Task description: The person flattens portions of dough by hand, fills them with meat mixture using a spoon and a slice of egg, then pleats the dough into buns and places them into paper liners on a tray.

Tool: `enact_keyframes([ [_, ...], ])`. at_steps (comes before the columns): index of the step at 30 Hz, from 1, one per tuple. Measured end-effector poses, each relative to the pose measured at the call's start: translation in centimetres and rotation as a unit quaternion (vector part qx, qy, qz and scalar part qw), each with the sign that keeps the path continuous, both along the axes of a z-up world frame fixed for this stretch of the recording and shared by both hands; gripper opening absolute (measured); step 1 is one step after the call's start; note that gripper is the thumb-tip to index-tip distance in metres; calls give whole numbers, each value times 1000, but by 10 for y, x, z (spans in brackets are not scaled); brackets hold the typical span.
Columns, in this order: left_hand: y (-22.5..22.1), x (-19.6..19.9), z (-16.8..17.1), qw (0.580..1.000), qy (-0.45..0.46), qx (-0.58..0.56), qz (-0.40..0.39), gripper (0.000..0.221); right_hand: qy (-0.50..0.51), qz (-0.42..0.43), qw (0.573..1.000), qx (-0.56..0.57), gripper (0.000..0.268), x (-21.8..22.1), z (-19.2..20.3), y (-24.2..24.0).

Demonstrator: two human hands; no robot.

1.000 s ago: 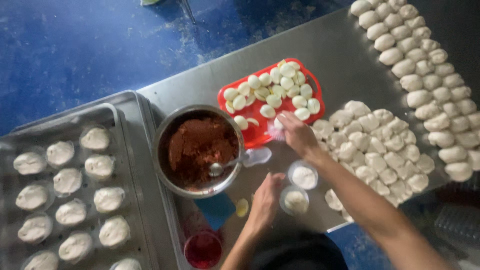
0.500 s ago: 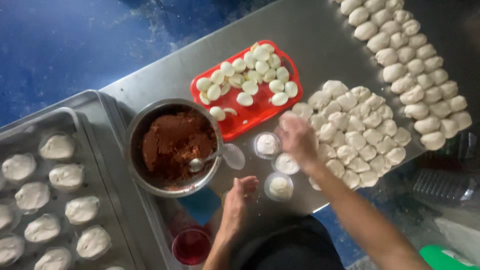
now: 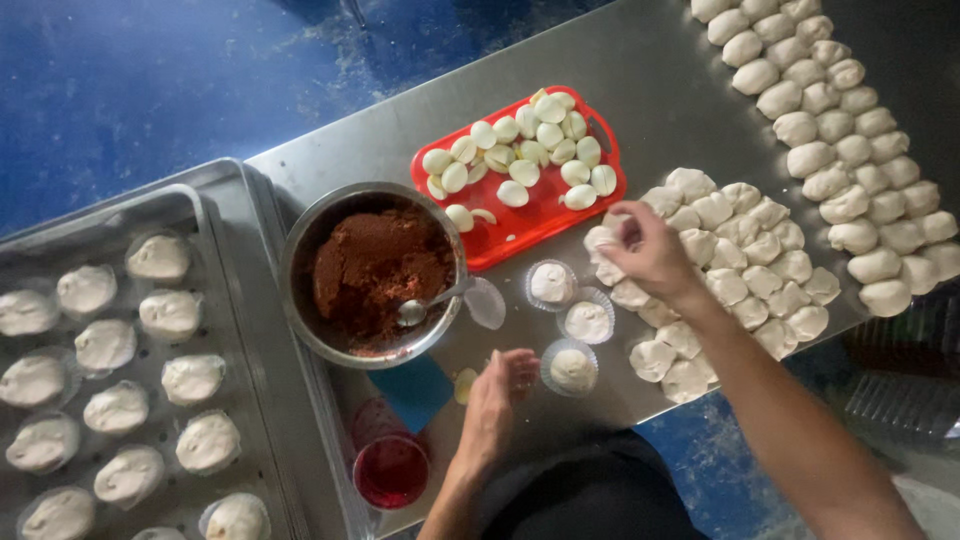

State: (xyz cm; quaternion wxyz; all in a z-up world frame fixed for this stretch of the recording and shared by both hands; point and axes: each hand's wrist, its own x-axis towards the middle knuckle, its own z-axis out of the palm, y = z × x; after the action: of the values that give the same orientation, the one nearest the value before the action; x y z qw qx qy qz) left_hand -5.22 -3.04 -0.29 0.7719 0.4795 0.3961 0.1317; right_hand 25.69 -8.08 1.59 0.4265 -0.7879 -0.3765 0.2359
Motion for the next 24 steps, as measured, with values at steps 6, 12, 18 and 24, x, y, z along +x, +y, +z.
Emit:
enact_keyframes([
  [6,20,79,-51,995,-48,-91,-1,53,41,-10,999,18,28,-19,43,-50],
  [12,19,129,-4,779,-484,-399,11,83,-108,101,987,68,27,-112,110,-26],
  [18,31,57,79,832,-412,-365,76,83,-73,94,962,244,61,-166,142,-38],
  [24,0,30,166,817,-517,-145,208,79,-95,16,921,376,73,-227,110,31],
])
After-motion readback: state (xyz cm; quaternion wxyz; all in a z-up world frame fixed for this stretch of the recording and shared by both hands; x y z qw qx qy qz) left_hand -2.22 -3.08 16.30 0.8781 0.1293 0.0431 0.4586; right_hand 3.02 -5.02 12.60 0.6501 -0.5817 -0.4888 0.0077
